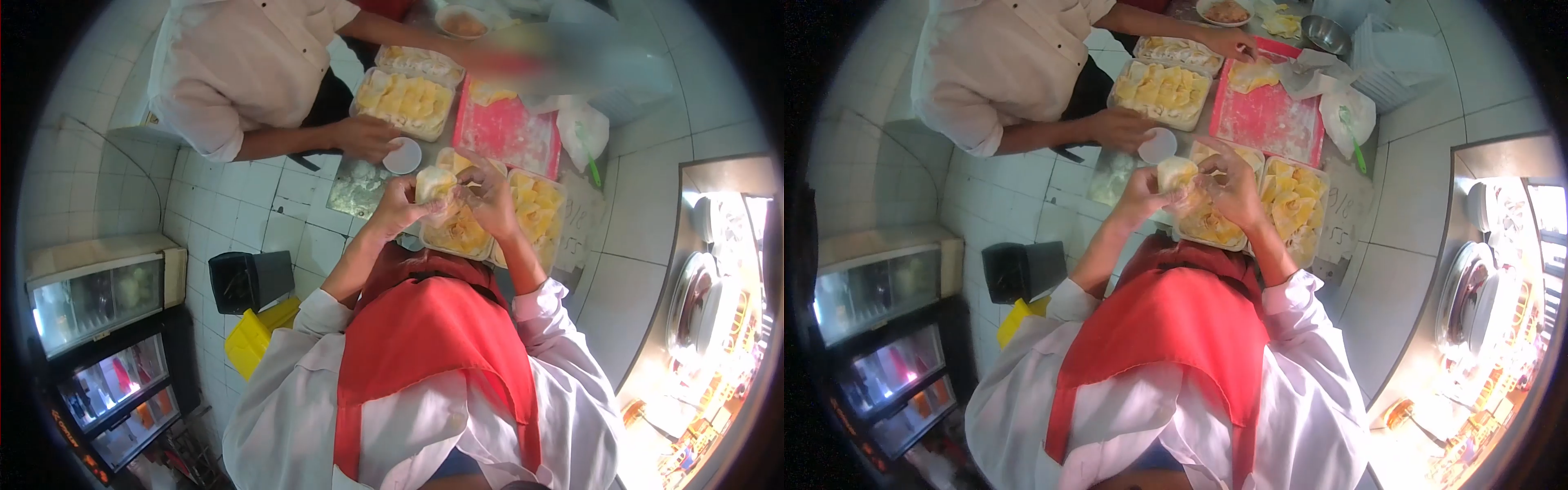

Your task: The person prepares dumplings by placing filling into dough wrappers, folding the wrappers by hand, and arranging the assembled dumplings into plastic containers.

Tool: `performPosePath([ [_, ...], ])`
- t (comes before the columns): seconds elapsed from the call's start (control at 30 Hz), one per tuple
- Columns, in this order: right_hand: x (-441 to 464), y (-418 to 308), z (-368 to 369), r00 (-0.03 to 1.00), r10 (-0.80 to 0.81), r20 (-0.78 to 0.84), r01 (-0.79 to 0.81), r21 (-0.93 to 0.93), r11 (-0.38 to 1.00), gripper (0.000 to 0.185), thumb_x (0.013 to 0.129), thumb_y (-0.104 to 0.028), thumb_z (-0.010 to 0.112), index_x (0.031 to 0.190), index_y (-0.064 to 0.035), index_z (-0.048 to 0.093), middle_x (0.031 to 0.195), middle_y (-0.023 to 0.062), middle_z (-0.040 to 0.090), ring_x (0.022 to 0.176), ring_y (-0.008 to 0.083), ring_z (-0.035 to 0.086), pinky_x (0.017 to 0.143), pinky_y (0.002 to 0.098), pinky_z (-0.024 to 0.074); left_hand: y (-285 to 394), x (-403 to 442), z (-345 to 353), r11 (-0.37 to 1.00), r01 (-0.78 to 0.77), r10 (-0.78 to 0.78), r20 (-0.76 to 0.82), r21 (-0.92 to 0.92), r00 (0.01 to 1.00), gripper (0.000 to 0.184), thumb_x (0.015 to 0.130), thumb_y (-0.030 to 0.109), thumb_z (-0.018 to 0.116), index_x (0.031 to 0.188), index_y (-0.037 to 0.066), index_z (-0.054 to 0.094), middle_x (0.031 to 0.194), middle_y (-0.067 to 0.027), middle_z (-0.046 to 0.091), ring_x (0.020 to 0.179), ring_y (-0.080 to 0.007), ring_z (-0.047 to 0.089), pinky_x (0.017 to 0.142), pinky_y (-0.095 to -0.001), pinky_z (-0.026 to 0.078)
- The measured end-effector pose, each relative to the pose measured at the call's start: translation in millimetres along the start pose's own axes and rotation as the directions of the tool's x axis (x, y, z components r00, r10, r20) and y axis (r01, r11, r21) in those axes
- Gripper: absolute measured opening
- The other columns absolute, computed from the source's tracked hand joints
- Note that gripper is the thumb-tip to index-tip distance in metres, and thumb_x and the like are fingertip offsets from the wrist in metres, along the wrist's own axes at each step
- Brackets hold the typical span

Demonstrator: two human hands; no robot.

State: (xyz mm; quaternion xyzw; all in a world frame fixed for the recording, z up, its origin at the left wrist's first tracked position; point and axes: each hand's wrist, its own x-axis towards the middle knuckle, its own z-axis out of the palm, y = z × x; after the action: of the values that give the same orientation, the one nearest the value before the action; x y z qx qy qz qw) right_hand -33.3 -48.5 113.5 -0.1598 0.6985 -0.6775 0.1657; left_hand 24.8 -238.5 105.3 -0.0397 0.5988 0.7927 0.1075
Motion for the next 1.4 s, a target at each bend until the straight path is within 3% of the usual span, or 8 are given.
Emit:
performPosePath([
  [0.33, -92.5, 60.6, -59.9, 0.968, 0.04, -0.248, -0.061, -0.077, 0.995, 0.045, 0.078, 0.009, 0.065, 0.119, -0.0035, 0.052, 0.086, 0.0028, 0.06, 0.078, 0.0112, 0.058, 0.068, 0.0258, 0.0476, -97.7, 10.6, 74.6, 0.96, 0.159, -0.106, 0.222, -0.232, 0.969, 0.056, 0.078, 0.002, 0.079, 0.126, 0.003, 0.05, 0.113, -0.0065, 0.061, 0.1, -0.0148, 0.062, 0.085, -0.03, 0.053],
  [0.4, -116.9, 73.1, -79.6, 0.969, -0.023, -0.247, -0.063, -0.334, 0.94, 0.043, 0.076, 0.009, 0.065, 0.115, -0.0036, 0.051, 0.085, 0.0043, 0.06, 0.079, 0.013, 0.059, 0.071, 0.0277, 0.0476, -116.0, 8.1, 92.4, 0.962, 0.268, -0.249, 0.235, -0.053, 0.94, 0.058, 0.077, 0.004, 0.08, 0.123, 0.007, 0.045, 0.11, -0.005, 0.06, 0.099, -0.0136, 0.061, 0.084, -0.0297, 0.052],
  [0.6, -125.0, 70.1, -124.1, 0.908, 0.102, -0.407, -0.199, -0.204, 0.959, 0.028, 0.074, 0.004, 0.068, 0.097, -0.0017, 0.054, 0.073, 0.0062, 0.066, 0.072, 0.0146, 0.063, 0.069, 0.031, 0.0491, -134.1, 30.8, 135.0, 0.982, 0.166, -0.183, 0.224, 0.095, 0.957, 0.06, 0.079, 0.011, 0.078, 0.123, 0.003, 0.039, 0.105, -0.0112, 0.061, 0.095, -0.0225, 0.064, 0.08, -0.034, 0.053],
  [0.73, -110.8, 94.8, -146.4, 0.935, -0.083, -0.345, -0.112, -0.509, 0.853, 0.031, 0.072, 0.001, 0.071, 0.097, -0.0014, 0.053, 0.075, 0.0114, 0.065, 0.073, 0.0229, 0.067, 0.072, 0.0345, 0.0517, -112.5, 42.0, 144.6, 0.722, 0.082, -0.226, 0.123, 0.687, 0.966, 0.071, 0.071, 0.02, 0.081, 0.122, -0.003, 0.036, 0.086, -0.0251, 0.064, 0.084, -0.0416, 0.066, 0.075, -0.044, 0.052],
  [0.8, -107.0, 99.1, -150.9, 0.932, -0.021, -0.363, -0.166, -0.477, 0.863, 0.031, 0.072, 0.0, 0.072, 0.097, -0.0012, 0.054, 0.079, 0.0126, 0.065, 0.076, 0.0258, 0.068, 0.075, 0.0346, 0.0521, -119.8, 46.5, 143.4, 0.564, -0.087, -0.092, 0.167, 0.821, 0.982, 0.066, 0.073, 0.02, 0.081, 0.118, 0.0, 0.037, 0.085, -0.0207, 0.062, 0.074, -0.0309, 0.066, 0.064, -0.0419, 0.052],
  [1.0, -107.2, 97.1, -164.0, 0.974, 0.076, -0.214, -0.159, -0.402, 0.902, 0.031, 0.071, 0.001, 0.071, 0.096, -0.0013, 0.053, 0.085, 0.01, 0.063, 0.08, 0.0208, 0.063, 0.076, 0.0337, 0.0512, -121.1, 79.0, 164.1, 0.435, -0.455, 0.422, 0.271, 0.777, 0.865, 0.044, 0.081, 0.017, 0.071, 0.12, 0.004, 0.054, 0.092, -0.0131, 0.061, 0.087, -0.0349, 0.063, 0.075, -0.0456, 0.05],
  [1.3, -117.5, 106.9, -177.4, 0.988, 0.152, -0.038, -0.156, -0.154, 0.976, 0.027, 0.07, -0.001, 0.071, 0.088, -0.0036, 0.05, 0.08, 0.0019, 0.054, 0.074, 0.0126, 0.052, 0.071, 0.0298, 0.0459, -122.7, 115.3, 159.6, 0.429, -0.424, 0.094, 0.427, 0.798, 0.899, 0.018, 0.078, 0.017, 0.07, 0.092, 0.006, 0.071, 0.091, -0.013, 0.063, 0.087, -0.0334, 0.063, 0.075, -0.0439, 0.05],
  [1.4, -113.6, 110.4, -179.0, 0.985, 0.174, -0.016, -0.173, -0.197, 0.965, 0.027, 0.071, -0.001, 0.071, 0.084, -0.0041, 0.048, 0.08, 0.0, 0.052, 0.075, 0.0114, 0.051, 0.07, 0.0295, 0.0452, -127.6, 113.6, 163.0, 0.496, -0.461, 0.257, 0.382, 0.736, 0.888, 0.012, 0.079, 0.017, 0.066, 0.082, 0.006, 0.069, 0.082, -0.0139, 0.061, 0.082, -0.0356, 0.063, 0.072, -0.046, 0.05],
])
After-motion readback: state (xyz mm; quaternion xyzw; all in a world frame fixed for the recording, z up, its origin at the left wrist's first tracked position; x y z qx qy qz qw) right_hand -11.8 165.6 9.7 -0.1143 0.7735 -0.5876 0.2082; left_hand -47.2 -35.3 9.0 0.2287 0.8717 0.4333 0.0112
